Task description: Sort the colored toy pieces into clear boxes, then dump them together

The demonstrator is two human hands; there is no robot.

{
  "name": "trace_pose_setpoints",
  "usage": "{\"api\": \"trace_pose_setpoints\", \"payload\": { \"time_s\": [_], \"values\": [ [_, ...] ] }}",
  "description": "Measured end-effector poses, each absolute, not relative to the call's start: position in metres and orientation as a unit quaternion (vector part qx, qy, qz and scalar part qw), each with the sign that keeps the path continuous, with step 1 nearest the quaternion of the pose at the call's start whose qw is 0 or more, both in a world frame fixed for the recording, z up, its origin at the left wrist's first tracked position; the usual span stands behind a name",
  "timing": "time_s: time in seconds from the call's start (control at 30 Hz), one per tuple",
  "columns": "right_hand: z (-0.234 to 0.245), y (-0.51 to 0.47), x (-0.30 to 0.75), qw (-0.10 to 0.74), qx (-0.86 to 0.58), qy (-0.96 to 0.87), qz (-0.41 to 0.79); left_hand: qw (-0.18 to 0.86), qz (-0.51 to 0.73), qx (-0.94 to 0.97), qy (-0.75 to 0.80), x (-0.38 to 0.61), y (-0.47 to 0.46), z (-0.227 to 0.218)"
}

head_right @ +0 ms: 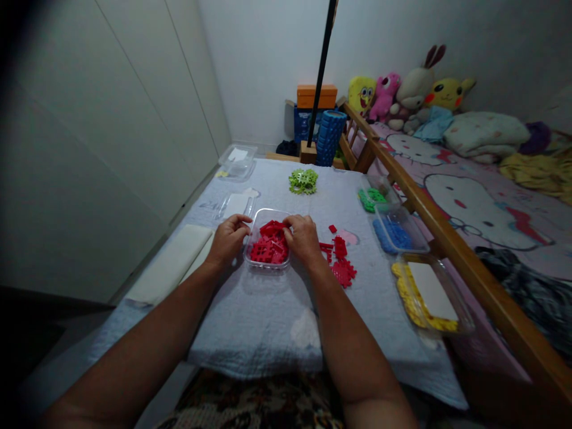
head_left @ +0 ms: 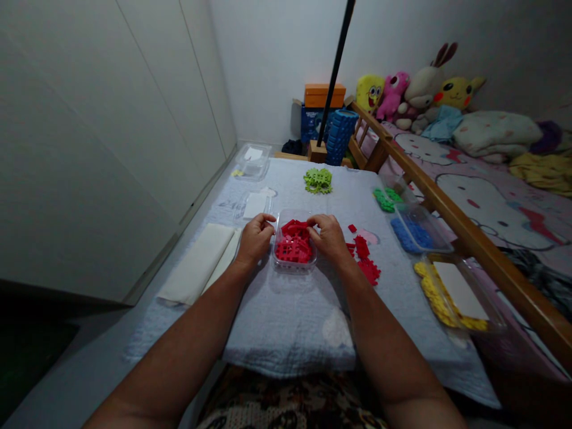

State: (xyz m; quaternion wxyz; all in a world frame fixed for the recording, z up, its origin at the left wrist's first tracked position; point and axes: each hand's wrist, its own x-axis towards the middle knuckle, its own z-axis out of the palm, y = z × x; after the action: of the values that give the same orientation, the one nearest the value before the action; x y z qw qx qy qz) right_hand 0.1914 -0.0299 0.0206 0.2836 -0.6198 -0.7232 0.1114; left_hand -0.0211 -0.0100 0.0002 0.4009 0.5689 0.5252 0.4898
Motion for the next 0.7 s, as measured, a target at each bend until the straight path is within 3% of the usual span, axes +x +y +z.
{"api": "trace_pose_setpoints", "payload": {
  "time_s": [0.43, 0.7],
  "values": [
    [0.025, -0.030, 0.216, 0.349, -0.619, -0.698, 0.091, 0.411, 0.492, 0.561, 0.523, -0.022, -0.009, -0.002],
    [0.022, -0.037, 0.244, 0.180, -0.774, -0.606, 0.016, 0.413, 0.490, 0.560, 0.525, -0.020, -0.009, -0.001]
  ]
}}
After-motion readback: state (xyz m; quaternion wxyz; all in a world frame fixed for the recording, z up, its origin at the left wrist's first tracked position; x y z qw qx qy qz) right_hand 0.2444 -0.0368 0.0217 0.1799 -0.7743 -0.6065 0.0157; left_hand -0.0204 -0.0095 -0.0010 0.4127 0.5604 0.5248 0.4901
